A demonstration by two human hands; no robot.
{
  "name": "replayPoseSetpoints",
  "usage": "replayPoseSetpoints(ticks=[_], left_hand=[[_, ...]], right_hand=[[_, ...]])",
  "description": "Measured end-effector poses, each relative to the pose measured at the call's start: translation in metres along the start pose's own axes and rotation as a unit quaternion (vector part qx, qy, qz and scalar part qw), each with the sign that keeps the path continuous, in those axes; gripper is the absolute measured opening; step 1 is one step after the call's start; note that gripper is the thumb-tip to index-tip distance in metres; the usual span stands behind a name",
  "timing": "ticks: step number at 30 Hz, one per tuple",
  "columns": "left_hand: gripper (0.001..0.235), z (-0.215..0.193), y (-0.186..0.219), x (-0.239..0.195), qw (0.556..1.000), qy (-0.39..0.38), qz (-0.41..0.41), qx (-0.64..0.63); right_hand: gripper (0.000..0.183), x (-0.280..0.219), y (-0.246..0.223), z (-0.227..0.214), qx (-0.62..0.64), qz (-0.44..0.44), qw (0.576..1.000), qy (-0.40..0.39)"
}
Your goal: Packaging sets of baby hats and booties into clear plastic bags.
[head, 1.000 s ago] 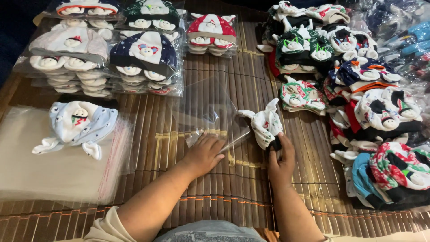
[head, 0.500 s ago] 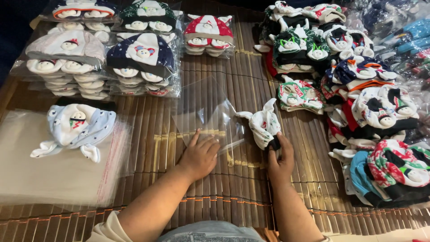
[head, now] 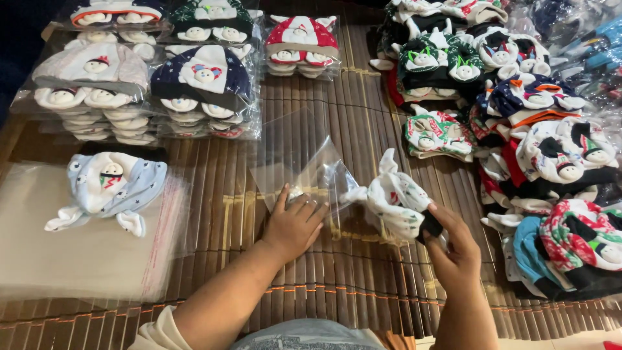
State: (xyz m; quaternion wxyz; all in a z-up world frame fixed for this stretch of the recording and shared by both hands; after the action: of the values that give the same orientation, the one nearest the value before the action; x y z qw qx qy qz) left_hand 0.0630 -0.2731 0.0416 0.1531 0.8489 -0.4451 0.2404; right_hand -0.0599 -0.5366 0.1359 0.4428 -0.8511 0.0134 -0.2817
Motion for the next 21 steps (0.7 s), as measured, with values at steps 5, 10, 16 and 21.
replayPoseSetpoints(ticks=[5, 10, 16, 21], left_hand=[[0.041, -0.004, 0.005, 0.001, 0.999, 0.026, 0.008, 0.035], [0.030, -0.002, -0.020, 0.002, 0.986, 0.030, -0.103, -0.128], [0.031, -0.005, -0.032, 0.002, 0.959, 0.051, -0.158, -0.231], [0.034, -0.009, -0.031, 0.002, 0.956, 0.038, -0.162, -0.240]], right_hand=[[0.047, -0.010, -0.013, -0.011, 0.056, 0.084, 0.985, -0.141], [0.057, -0.018, -0.025, 0.001, 0.173, 0.072, 0.948, -0.258], [0.060, -0.015, -0.022, 0.026, 0.165, 0.073, 0.943, -0.280], [0.055, -0.008, -0.007, 0.039, 0.134, 0.091, 0.960, -0.227]])
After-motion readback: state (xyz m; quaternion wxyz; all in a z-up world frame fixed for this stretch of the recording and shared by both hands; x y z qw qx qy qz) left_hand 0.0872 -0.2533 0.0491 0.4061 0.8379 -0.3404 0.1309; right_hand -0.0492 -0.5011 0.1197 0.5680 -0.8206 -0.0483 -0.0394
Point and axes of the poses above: each hand's wrist, its own x-axis towards the middle knuckle, its own z-axis out of the palm, y = z × x, the point moved 6 cm from there along x, towards the middle knuckle, and after that the axes turned 4 degrees about z, right-handed, at the moved point
